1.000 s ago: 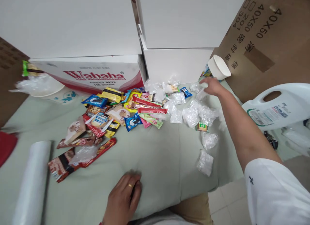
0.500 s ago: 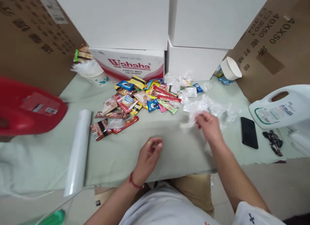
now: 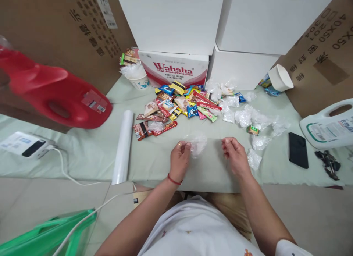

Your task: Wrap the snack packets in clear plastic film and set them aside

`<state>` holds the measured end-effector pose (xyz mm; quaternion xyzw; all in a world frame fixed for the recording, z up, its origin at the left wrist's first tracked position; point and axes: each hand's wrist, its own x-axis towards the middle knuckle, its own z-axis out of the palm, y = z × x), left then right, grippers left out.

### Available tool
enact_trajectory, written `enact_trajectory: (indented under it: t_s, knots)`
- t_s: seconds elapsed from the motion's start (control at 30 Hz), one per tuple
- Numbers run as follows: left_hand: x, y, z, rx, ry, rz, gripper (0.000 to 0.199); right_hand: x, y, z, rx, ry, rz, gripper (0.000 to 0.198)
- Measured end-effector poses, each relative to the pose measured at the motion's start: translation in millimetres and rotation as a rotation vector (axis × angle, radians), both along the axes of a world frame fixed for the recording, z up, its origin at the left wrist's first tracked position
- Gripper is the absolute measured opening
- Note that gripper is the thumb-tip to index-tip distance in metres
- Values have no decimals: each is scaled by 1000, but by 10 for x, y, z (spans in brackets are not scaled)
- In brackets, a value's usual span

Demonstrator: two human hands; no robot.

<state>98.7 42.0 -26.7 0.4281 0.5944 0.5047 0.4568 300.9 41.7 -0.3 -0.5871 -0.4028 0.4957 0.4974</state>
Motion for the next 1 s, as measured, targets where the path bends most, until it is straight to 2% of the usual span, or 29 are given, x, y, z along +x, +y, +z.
enact_trajectory:
  t_s: [0.13,0.2,0.3,0.4,0.5,0.57,0.63,0.7,0.83,0.87,0.93,1.0]
  knots:
    - [68,-133,44,95,193,-7,30,-511,-144,-32,77,-72,113,50]
    - [62,-171,43,95,209,1,30,-603,-123,-97,71,-58,89,40]
    - [-26,-166,42,84,217,46,36,-455,-31,-160,36,88,13,32]
    - [-146,-121,56,64,207,5,37,-176,19,-118,-64,190,93,37]
    - [-239,-75,78,50,223,-60,39,41,16,-27,-150,203,185,41]
    - [-280,-60,97,46,206,-46,41,123,-1,18,-131,163,122,43]
    - [-293,-67,122,20,164,0,42,130,-37,46,-42,44,-31,44]
    - [-266,-103,156,15,156,6,43,33,-104,70,39,-62,-100,43]
    - [-100,-241,233,154,278,-111,45,-411,-249,96,16,20,174,50]
    - [-56,-279,249,191,306,-154,44,-524,-264,87,0,57,201,51]
    - [5,-347,272,243,336,-222,43,-687,-258,53,0,103,171,48]
    - [15,-391,281,257,322,-230,45,-744,-227,15,28,122,133,43]
